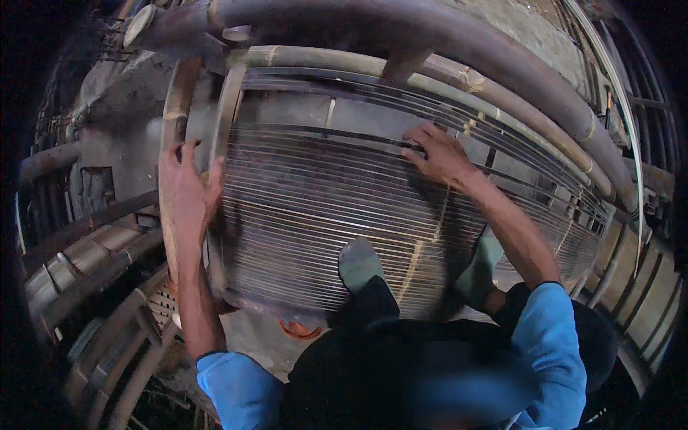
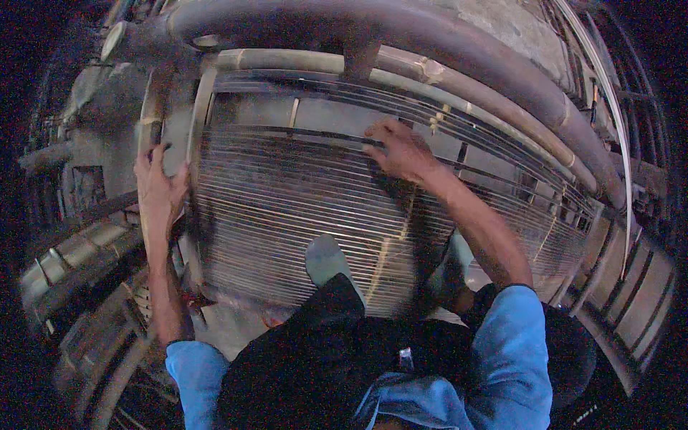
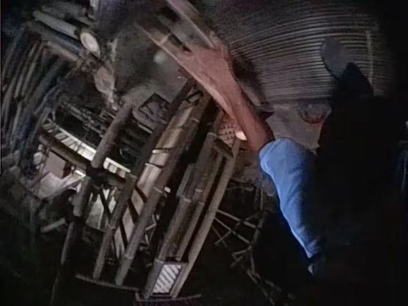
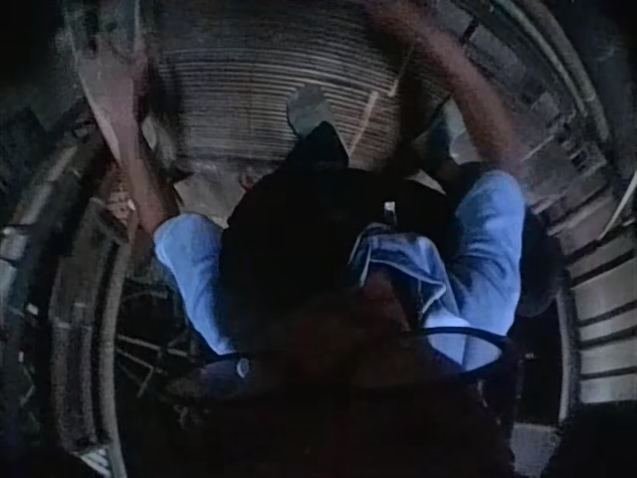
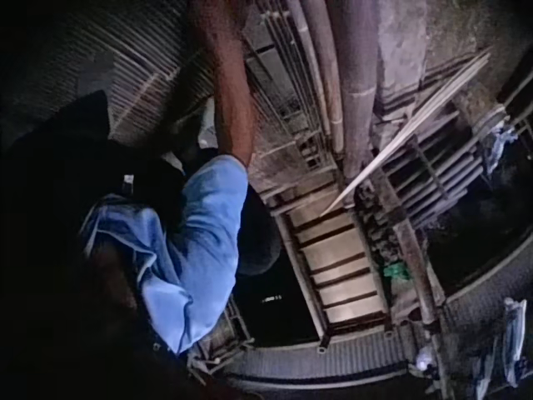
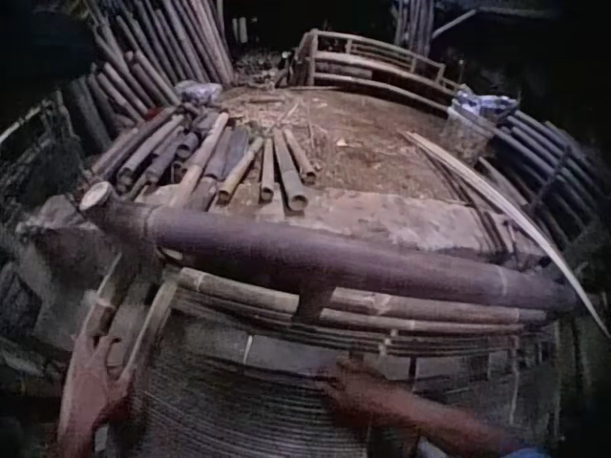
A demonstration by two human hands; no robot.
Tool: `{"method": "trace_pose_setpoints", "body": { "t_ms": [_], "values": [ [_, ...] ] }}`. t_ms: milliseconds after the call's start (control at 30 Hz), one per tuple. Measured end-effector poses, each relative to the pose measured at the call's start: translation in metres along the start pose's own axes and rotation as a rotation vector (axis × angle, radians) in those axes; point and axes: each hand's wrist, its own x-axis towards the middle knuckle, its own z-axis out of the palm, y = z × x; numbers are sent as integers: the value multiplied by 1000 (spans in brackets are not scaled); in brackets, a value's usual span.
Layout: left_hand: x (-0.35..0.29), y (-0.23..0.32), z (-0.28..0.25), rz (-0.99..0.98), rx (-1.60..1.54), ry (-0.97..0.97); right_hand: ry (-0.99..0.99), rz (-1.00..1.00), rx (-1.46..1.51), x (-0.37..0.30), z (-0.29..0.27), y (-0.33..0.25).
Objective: The person weaves thin bamboo strips into a large frame by hand, inserting strips into pre-set slots and tightening the weave.
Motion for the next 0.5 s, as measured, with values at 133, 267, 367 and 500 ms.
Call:
{"method": "trace_pose_setpoints", "body": {
  "t_ms": [133,267,367,500],
  "values": [
    [7,32,38,114,-109,-36,-72,167,45,-8,-5,9],
    [9,68,100,252,-385,-75,175,9,-66,8,39,2],
    [11,91,135,241,-506,-187,94,169,15,25,46,-14],
    [25,98,169,83,-601,-338,-45,385,294,30,30,-31]
  ]
}}
